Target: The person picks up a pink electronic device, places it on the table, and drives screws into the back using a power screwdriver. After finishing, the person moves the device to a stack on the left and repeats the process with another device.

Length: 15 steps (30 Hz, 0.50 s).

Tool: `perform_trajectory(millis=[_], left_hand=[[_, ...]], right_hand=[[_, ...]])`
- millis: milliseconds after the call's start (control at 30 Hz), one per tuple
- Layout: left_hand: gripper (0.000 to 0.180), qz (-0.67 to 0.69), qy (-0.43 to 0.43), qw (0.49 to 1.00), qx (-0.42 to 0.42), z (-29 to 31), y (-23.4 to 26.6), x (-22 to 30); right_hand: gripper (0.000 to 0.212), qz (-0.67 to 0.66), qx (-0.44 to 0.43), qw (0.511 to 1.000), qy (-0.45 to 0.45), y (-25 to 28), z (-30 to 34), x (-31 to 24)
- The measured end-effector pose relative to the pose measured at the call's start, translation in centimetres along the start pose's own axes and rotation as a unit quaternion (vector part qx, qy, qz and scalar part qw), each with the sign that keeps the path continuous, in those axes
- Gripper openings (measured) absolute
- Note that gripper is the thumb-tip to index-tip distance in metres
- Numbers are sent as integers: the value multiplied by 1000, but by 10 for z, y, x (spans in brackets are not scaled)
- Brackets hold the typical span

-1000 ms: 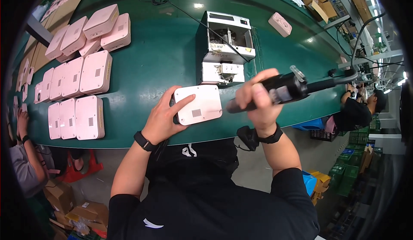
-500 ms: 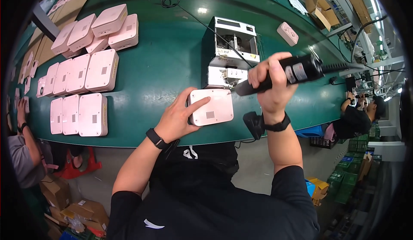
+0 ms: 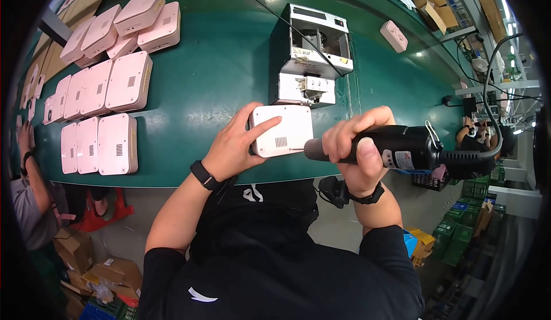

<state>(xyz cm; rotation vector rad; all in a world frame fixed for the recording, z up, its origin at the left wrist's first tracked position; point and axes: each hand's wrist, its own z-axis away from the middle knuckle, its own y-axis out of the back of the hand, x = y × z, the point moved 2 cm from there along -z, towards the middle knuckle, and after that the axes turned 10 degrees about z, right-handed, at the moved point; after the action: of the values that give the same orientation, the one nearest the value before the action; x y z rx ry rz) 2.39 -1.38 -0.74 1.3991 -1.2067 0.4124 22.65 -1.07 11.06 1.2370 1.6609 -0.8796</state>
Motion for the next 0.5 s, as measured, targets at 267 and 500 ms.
perform_trajectory(millis=[267,500], left_hand=[[85,4,-8,1000,6,0,0,-1],[85,17,-12,1000,10,-2,1,-3]], right_hand=[[33,9,3,1000,-19,-6,8,12],[35,22,1,1000,-17,-12,10,14]])
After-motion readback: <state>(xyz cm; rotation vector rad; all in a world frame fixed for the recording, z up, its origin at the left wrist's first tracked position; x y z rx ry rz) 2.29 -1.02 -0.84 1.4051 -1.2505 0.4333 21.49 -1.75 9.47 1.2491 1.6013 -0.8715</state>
